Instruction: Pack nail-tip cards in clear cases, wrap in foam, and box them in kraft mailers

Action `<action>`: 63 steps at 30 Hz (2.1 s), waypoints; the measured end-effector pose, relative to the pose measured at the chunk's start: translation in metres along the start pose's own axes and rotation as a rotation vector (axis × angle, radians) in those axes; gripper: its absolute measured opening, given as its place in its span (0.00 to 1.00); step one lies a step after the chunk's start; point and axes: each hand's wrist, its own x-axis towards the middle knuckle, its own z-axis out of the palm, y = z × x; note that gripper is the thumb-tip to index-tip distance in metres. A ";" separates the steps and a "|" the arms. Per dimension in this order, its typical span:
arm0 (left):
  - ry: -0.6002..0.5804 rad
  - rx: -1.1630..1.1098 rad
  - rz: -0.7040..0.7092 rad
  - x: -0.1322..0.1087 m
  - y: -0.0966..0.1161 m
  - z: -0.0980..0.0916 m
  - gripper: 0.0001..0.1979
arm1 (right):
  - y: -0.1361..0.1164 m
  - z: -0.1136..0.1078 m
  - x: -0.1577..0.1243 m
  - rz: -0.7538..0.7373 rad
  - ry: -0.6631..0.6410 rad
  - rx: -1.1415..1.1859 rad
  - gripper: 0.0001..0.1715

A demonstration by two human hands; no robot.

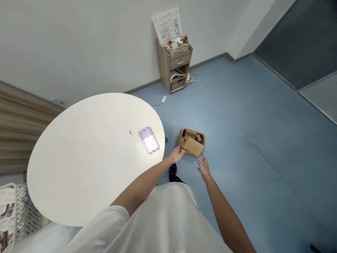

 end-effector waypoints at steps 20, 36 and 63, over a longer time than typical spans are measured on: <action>0.841 -0.536 -0.090 -0.303 -0.232 -0.185 0.24 | -0.122 0.241 -0.200 -0.606 -0.889 -0.151 0.19; 1.139 -0.692 -0.209 -0.427 -0.324 -0.187 0.25 | -0.131 0.394 -0.350 -0.580 -1.558 -0.398 0.17; 1.241 -0.533 -0.170 -0.404 -0.418 -0.394 0.18 | -0.133 0.589 -0.385 -0.902 -1.329 -0.728 0.17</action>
